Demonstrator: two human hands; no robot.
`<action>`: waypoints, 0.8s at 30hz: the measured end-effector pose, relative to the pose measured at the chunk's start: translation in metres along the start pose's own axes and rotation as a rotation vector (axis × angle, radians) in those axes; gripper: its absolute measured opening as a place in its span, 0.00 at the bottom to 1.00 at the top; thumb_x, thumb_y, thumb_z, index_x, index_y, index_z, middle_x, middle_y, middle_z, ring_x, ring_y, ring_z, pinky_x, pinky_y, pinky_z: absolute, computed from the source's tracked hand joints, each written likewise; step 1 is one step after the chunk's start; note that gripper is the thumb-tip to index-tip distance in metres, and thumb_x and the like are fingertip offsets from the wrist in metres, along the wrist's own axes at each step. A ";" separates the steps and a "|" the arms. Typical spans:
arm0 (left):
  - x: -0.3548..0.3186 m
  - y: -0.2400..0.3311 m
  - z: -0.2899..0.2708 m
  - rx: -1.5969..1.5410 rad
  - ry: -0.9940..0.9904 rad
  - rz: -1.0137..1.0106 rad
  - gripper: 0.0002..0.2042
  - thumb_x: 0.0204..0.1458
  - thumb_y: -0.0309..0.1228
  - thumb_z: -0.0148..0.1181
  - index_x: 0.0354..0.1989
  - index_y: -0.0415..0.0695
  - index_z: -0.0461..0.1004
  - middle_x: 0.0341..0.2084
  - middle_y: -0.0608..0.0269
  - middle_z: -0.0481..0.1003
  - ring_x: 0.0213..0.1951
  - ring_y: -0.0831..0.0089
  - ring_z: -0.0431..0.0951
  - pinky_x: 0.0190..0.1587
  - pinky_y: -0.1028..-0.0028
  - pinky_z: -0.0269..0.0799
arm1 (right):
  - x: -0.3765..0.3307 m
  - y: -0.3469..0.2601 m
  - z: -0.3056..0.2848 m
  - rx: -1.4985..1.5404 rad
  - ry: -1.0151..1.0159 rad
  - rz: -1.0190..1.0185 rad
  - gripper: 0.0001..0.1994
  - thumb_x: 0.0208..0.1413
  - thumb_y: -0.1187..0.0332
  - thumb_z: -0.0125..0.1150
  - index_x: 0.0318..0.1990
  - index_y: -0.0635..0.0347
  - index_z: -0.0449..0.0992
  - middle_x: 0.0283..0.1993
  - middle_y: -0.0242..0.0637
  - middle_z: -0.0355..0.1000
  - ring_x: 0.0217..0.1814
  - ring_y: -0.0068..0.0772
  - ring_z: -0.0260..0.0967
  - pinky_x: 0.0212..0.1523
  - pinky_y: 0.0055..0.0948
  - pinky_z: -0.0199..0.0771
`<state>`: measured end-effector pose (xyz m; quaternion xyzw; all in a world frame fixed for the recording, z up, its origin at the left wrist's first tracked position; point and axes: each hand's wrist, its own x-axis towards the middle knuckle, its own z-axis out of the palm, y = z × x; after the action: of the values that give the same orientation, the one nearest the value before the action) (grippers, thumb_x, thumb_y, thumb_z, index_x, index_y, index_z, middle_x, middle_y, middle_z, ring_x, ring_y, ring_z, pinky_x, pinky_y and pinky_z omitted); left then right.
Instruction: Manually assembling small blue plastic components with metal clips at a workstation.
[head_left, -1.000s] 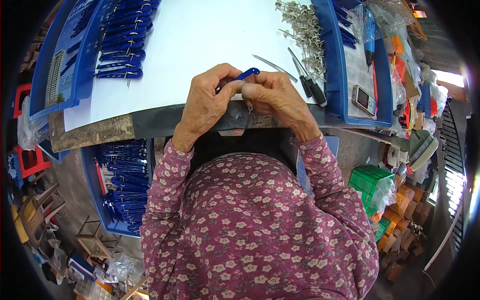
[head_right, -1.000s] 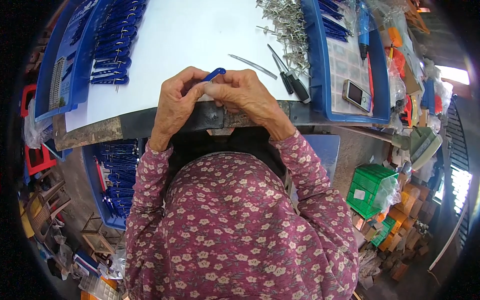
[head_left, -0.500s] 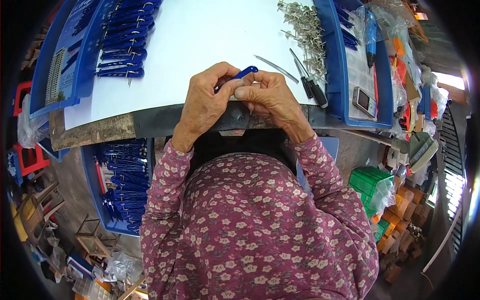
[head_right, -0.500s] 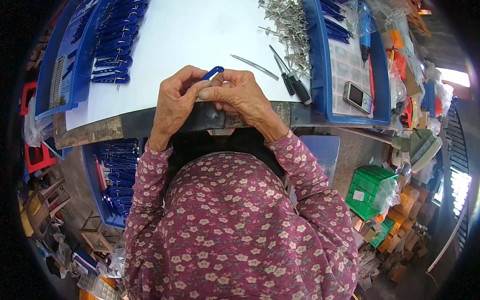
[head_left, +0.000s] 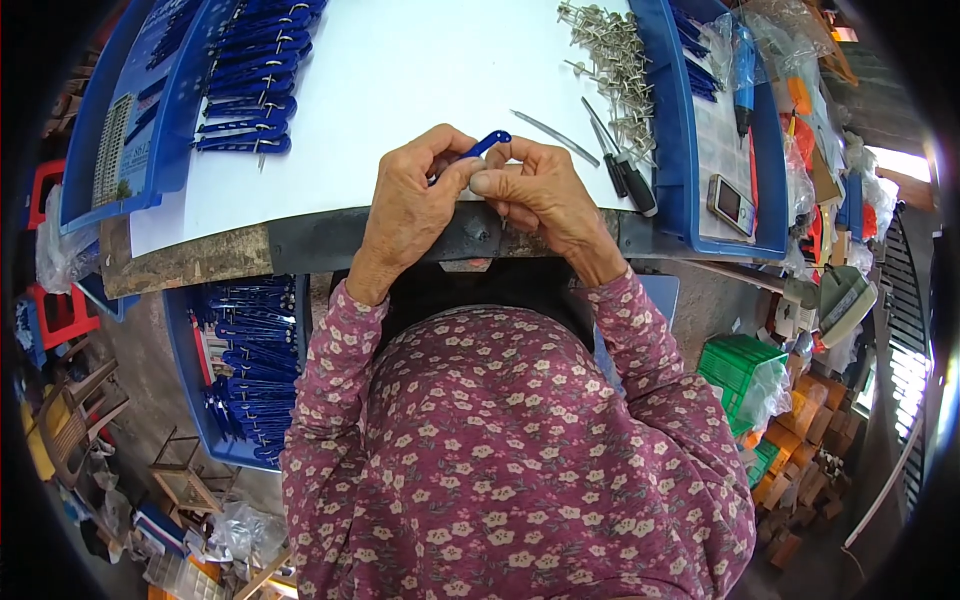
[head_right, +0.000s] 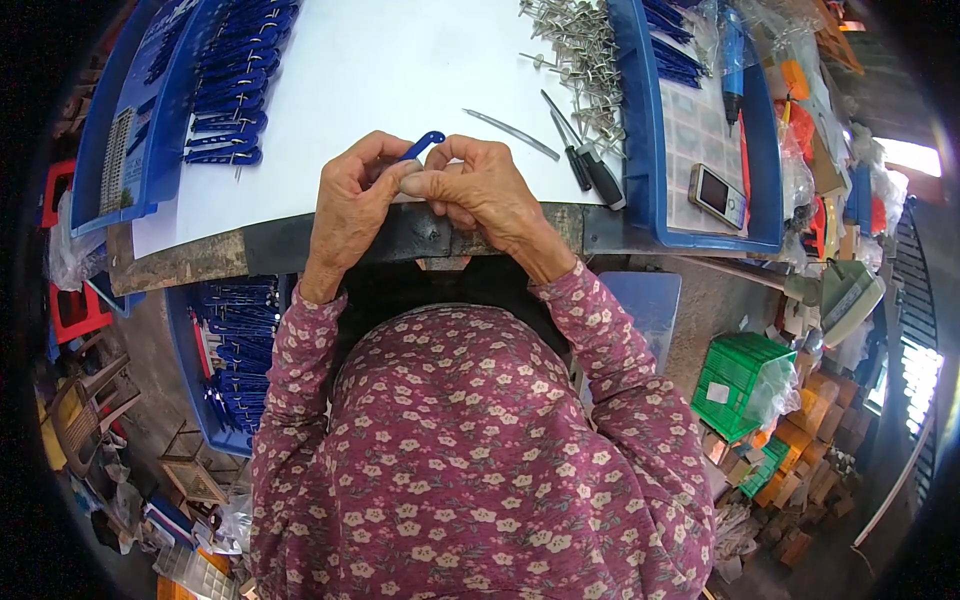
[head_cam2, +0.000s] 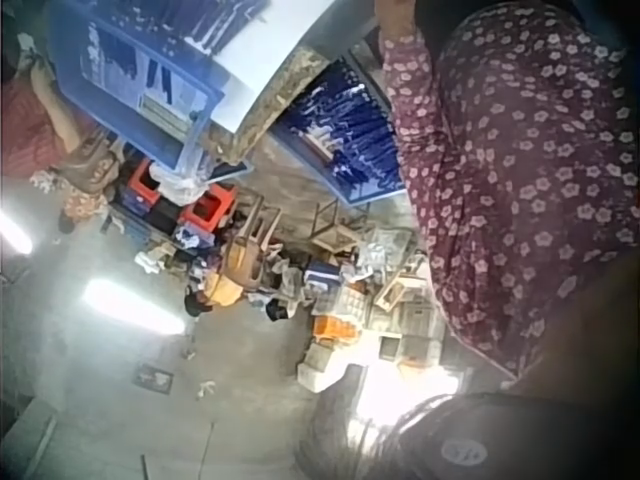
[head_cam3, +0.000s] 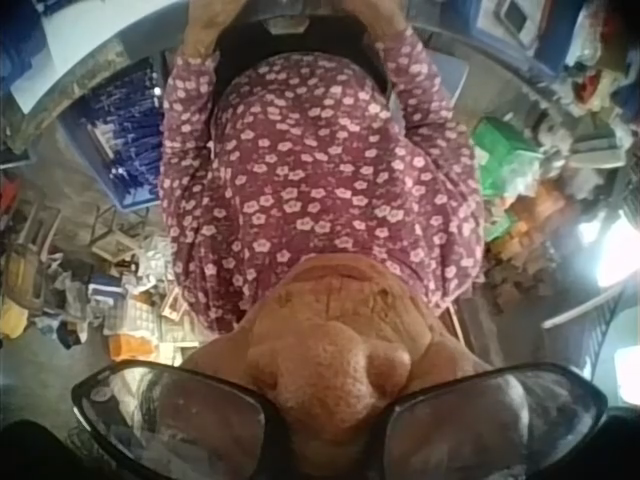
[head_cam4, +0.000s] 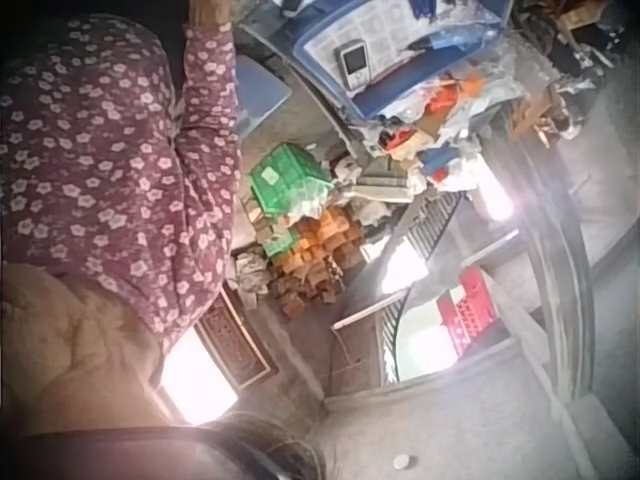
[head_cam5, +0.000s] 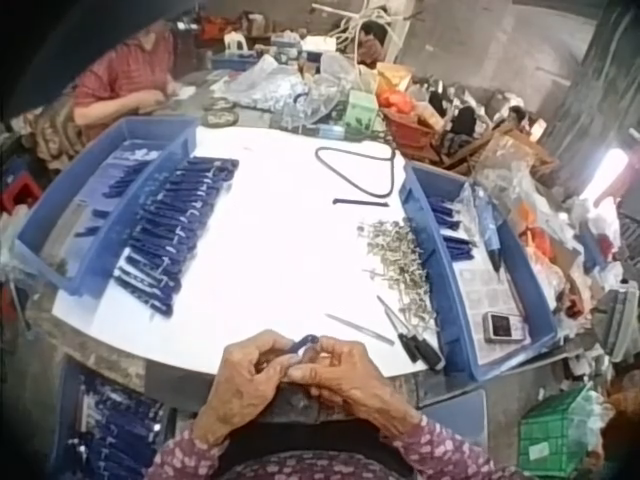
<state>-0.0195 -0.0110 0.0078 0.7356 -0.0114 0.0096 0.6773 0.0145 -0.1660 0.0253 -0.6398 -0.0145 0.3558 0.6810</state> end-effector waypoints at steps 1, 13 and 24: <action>0.000 0.000 0.001 -0.046 0.014 -0.016 0.04 0.49 0.24 0.53 0.29 0.35 0.71 0.18 0.67 0.70 0.21 0.85 0.65 0.23 0.82 0.61 | 0.000 0.000 0.000 -0.001 -0.001 -0.001 0.07 0.50 0.71 0.58 0.34 0.65 0.71 0.19 0.32 0.66 0.10 0.10 0.51 0.10 0.11 0.44; 0.001 0.006 -0.010 -0.387 -0.170 -0.247 0.07 0.51 0.25 0.51 0.35 0.34 0.68 0.20 0.67 0.68 0.19 0.87 0.64 0.18 0.88 0.58 | -0.001 0.000 -0.005 0.021 -0.005 -0.077 0.10 0.53 0.64 0.55 0.33 0.64 0.74 0.18 0.26 0.65 0.14 0.07 0.51 0.13 0.08 0.44; 0.001 0.000 -0.008 -0.651 -0.136 -0.250 0.10 0.52 0.24 0.48 0.39 0.30 0.65 0.22 0.62 0.68 0.20 0.84 0.64 0.17 0.87 0.60 | -0.003 -0.007 0.002 -0.262 0.132 -0.234 0.08 0.51 0.67 0.57 0.31 0.64 0.73 0.16 0.23 0.63 0.14 0.10 0.53 0.14 0.11 0.47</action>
<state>-0.0185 -0.0031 0.0086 0.4760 0.0311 -0.1266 0.8697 0.0146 -0.1650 0.0334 -0.7389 -0.0902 0.2266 0.6282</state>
